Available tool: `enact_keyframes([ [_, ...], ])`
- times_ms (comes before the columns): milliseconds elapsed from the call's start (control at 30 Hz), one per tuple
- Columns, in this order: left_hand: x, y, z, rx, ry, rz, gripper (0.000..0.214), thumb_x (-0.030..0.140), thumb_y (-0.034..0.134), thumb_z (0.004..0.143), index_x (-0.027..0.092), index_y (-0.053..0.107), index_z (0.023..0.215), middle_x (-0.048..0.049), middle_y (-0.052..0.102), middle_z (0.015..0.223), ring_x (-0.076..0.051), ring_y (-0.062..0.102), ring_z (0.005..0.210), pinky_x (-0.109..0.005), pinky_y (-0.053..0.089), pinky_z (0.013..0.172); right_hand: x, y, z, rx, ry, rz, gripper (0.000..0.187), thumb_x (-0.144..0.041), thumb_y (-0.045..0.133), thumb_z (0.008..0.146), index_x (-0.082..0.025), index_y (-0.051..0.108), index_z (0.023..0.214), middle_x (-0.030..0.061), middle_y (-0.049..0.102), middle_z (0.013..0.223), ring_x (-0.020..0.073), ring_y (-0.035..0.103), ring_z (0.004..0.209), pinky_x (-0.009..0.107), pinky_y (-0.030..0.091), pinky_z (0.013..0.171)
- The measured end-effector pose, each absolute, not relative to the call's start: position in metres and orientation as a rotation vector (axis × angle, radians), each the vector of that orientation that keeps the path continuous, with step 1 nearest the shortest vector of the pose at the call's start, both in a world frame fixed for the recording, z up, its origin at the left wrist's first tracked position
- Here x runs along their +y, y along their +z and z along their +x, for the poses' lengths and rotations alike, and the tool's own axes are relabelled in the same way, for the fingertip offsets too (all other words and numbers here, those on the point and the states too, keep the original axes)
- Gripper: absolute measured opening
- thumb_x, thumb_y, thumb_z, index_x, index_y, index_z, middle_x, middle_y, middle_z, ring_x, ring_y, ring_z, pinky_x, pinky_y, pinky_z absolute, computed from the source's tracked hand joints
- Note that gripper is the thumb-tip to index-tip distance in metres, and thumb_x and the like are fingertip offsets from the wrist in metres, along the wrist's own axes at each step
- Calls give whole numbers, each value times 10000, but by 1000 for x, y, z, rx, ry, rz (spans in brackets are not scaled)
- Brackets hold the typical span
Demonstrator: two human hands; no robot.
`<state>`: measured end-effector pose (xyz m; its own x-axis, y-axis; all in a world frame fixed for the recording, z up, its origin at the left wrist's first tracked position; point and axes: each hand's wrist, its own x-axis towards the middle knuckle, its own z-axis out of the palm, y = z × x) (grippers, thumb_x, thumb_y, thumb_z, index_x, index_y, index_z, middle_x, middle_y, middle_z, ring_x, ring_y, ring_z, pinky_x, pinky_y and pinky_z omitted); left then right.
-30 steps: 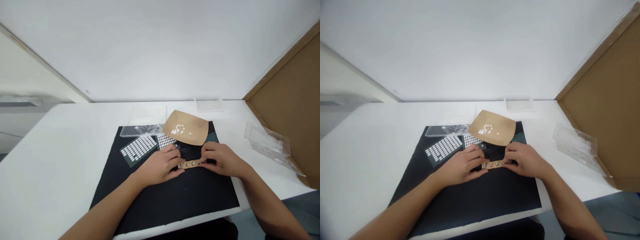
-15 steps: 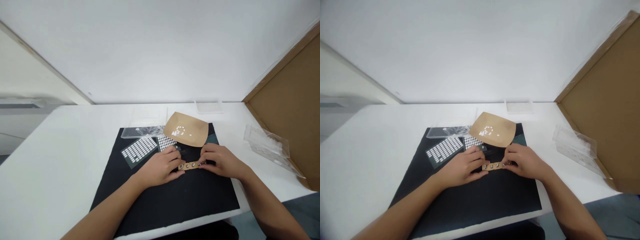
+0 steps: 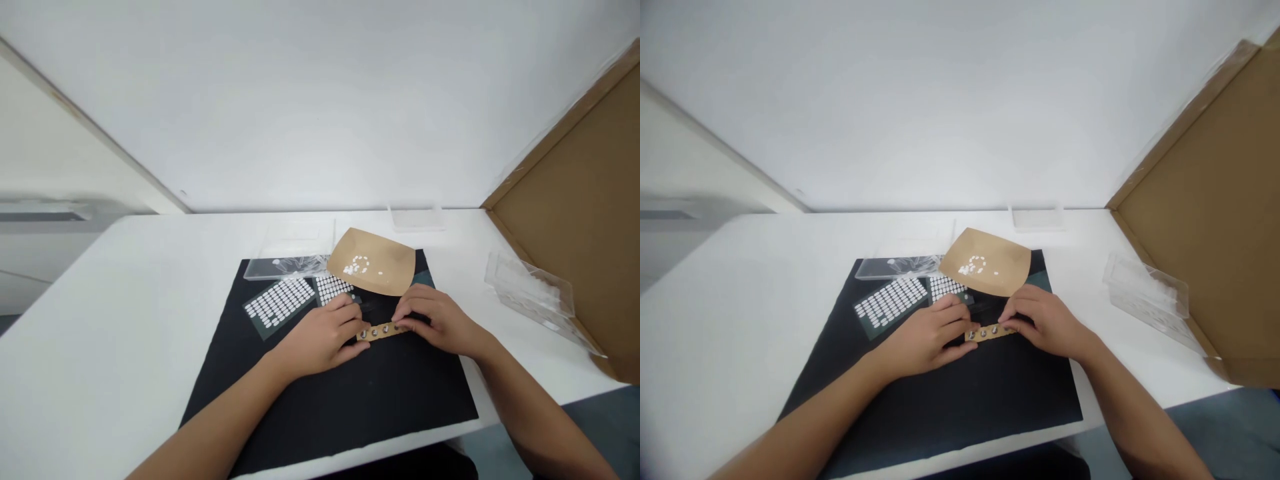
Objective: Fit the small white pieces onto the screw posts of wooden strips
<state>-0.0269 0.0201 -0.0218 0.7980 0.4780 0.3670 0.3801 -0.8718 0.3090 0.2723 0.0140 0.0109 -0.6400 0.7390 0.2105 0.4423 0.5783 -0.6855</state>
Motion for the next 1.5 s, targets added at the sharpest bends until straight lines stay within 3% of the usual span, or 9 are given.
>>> enact_keyframes([
  [100,21,-20,-27,666,743,2766,231,354,718,1014,156,736,1132,-96,689,975,-254,616,935,-358,548,792,13,10,273,-2252,769,-915,116,-254,629,1081,-278,732,1130,47,783,1083,240,711,1131,434,586,991],
  [233,17,-13,-23,665,1016,2614,213,212,693,1013,169,709,1221,-96,696,1001,-235,622,952,-375,553,852,3,8,265,-2111,866,-947,133,-300,668,1072,-294,717,1196,27,799,1048,190,759,948,348,607,855],
  [333,8,-6,-16,630,1173,2387,280,186,719,984,195,697,1263,-93,701,1028,-230,637,959,-406,549,882,-8,5,253,-1955,1146,-920,369,-357,749,1026,-300,598,1357,-15,794,912,170,771,806,312,614,774],
  [500,-2,1,-6,483,1100,2182,300,177,732,983,205,712,1282,-99,721,1047,-210,671,944,-384,576,863,-18,1,240,-1844,1328,-895,282,-369,805,974,-263,586,1117,-15,795,910,162,797,812,275,607,756],
  [633,0,0,-6,449,1086,2161,270,208,761,983,213,756,1252,-103,733,1039,-211,683,946,-395,582,881,-18,-1,240,-1681,1470,-940,329,-341,878,903,-243,566,940,-13,794,898,167,797,818,265,610,742],
  [867,4,-6,-5,422,1158,2120,176,187,822,944,192,805,1119,-82,776,944,-192,686,895,-357,574,857,-16,-2,242,-1639,1548,-967,276,-294,943,828,-217,685,885,-6,786,854,152,758,769,253,602,714],
  [1033,4,-9,-5,523,1253,2090,206,112,816,933,199,809,1119,-56,761,903,-179,676,846,-345,553,810,-13,3,243,-1726,1406,-891,273,-278,956,815,-228,748,986,13,813,963,130,730,754,228,566,661],
  [1167,4,-10,-5,577,1271,2102,207,101,795,947,199,813,1129,-55,750,900,-174,670,837,-339,542,789,-12,4,241,-1823,1183,-878,187,-301,924,862,-230,784,965,9,808,913,123,706,728,236,568,676],
  [1500,4,-13,-3,638,1329,2056,183,109,825,920,178,799,1086,-55,748,885,-170,684,827,-316,547,758,-13,11,235,-2080,690,-714,111,-192,790,984,-220,752,1084,34,808,942,148,761,833,252,623,735],
])
